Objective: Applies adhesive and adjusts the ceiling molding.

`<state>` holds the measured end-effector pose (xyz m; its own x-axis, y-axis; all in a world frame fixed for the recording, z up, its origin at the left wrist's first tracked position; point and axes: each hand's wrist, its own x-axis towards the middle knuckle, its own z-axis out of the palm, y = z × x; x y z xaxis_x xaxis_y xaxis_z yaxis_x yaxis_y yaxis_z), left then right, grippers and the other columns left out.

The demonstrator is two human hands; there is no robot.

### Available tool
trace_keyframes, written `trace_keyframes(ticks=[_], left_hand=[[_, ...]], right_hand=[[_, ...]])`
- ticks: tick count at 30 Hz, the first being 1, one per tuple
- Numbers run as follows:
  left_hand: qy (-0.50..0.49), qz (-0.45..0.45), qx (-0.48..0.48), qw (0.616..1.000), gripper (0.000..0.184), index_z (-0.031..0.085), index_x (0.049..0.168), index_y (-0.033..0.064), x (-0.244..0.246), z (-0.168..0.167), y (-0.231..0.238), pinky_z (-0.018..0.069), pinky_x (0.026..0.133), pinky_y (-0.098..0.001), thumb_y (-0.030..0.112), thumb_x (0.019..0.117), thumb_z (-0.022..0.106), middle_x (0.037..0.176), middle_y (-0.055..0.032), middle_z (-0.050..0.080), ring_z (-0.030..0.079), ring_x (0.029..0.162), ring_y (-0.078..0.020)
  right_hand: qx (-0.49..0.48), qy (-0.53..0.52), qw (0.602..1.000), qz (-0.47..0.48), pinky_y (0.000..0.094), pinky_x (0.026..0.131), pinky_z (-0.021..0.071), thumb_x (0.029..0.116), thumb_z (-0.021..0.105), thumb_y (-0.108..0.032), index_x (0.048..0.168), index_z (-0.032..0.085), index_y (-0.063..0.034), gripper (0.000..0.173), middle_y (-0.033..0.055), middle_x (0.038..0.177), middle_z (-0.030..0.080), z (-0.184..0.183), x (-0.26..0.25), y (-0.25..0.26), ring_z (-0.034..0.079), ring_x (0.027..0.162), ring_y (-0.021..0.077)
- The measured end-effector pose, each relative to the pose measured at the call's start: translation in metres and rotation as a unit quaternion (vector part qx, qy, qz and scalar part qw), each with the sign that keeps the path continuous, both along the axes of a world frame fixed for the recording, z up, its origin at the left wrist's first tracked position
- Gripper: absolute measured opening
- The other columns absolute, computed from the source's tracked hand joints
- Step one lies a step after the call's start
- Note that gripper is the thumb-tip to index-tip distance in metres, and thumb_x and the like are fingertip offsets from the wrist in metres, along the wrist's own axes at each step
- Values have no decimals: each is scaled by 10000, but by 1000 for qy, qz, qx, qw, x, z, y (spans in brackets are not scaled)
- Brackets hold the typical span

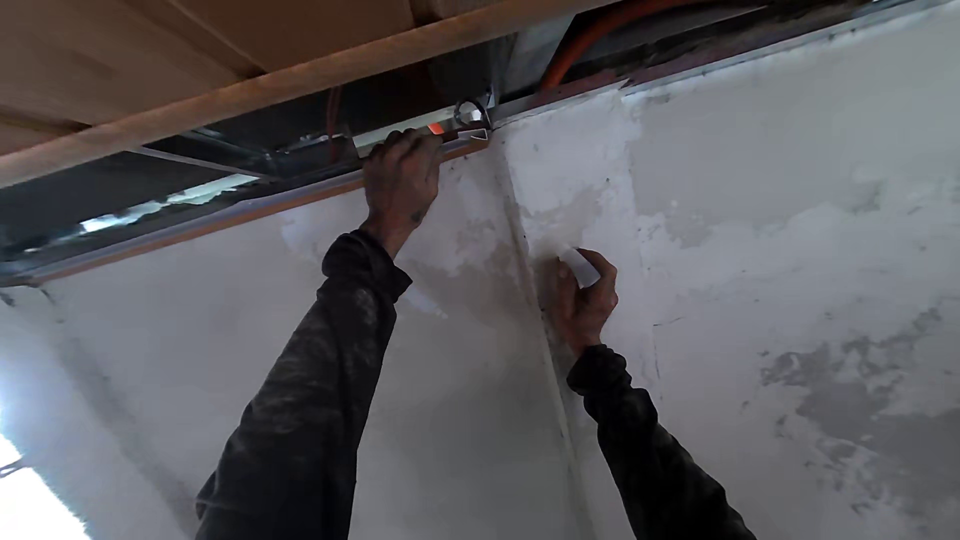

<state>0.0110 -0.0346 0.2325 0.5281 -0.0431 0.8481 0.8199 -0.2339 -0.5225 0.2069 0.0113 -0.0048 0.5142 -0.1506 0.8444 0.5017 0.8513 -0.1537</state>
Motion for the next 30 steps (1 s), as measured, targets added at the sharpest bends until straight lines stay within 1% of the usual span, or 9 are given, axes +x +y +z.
trace_keyframes(ticks=[5, 8, 11, 15, 17, 20, 26, 28, 30], left_hand=[[-6, 30, -68, 997, 304, 715, 1182, 18, 18, 4, -7, 518, 896, -601, 147, 1059, 468, 1154, -212, 708, 677, 1086, -421], [2, 19, -57, 998, 305, 726, 1171, 28, 18, 5, -5, 524, 870, -590, 156, 1063, 471, 1131, -211, 714, 685, 1056, -418], [0, 9, -41, 999, 301, 735, 1176, 44, 16, 4, -2, 529, 856, -581, 153, 1056, 482, 1109, -204, 721, 691, 1031, -413], [-10, 4, -46, 999, 304, 740, 1177, 56, 16, 4, -1, 530, 860, -576, 159, 1056, 480, 1104, -198, 722, 691, 1034, -406], [-15, 10, -56, 998, 314, 737, 1178, 53, 16, 2, -3, 523, 880, -581, 163, 1060, 467, 1121, -196, 718, 684, 1059, -404], [-11, 11, -53, 998, 304, 739, 1151, 45, 17, 2, -2, 529, 855, -583, 155, 1057, 472, 1104, -204, 715, 687, 1043, -409], [-11, 3, -67, 998, 314, 736, 1191, 51, 16, 4, -4, 528, 875, -581, 166, 1060, 474, 1140, -202, 717, 691, 1053, -406], [-10, 4, -74, 997, 316, 731, 1210, 60, 15, 4, -3, 524, 900, -572, 178, 1066, 477, 1151, -199, 714, 683, 1082, -396], [-12, 1, -77, 997, 312, 733, 1207, 65, 15, 5, -4, 525, 898, -576, 171, 1062, 478, 1150, -197, 715, 683, 1085, -395]], right_hand=[[-6, 5, 1000, 1, 322, 836, 592, 1006, 614, -213, 1245, 582, 90, 387, 187, 1082, 716, 0, -1, 0, 716, 943, 173], [-2, 5, 1000, -6, 318, 835, 590, 1019, 609, -227, 1243, 580, 80, 381, 183, 1079, 714, 0, -1, 1, 715, 939, 170], [-1, 3, 1000, -6, 317, 845, 590, 1010, 618, -206, 1244, 580, 84, 374, 189, 1084, 716, 0, 0, 0, 717, 954, 178], [0, 3, 1000, -4, 311, 839, 590, 1017, 611, -214, 1232, 588, 82, 366, 183, 1070, 720, 1, 0, -1, 718, 944, 169], [6, 2, 1000, -4, 299, 837, 592, 1028, 605, -227, 1229, 586, 82, 370, 180, 1066, 716, 1, -1, 0, 716, 940, 159], [4, 3, 1000, -10, 297, 820, 594, 1031, 598, -245, 1225, 587, 78, 377, 173, 1053, 719, 1, 0, -1, 718, 927, 154], [6, 5, 1000, -10, 301, 818, 592, 1032, 591, -249, 1229, 586, 86, 388, 180, 1060, 717, 1, -1, 0, 717, 928, 164], [5, 4, 1000, -3, 299, 820, 592, 1031, 593, -238, 1234, 586, 82, 380, 179, 1068, 716, 1, 0, 1, 715, 934, 158], [6, 2, 1000, 0, 293, 823, 593, 1032, 597, -234, 1232, 586, 75, 367, 170, 1067, 715, 1, 0, 1, 714, 937, 147]])
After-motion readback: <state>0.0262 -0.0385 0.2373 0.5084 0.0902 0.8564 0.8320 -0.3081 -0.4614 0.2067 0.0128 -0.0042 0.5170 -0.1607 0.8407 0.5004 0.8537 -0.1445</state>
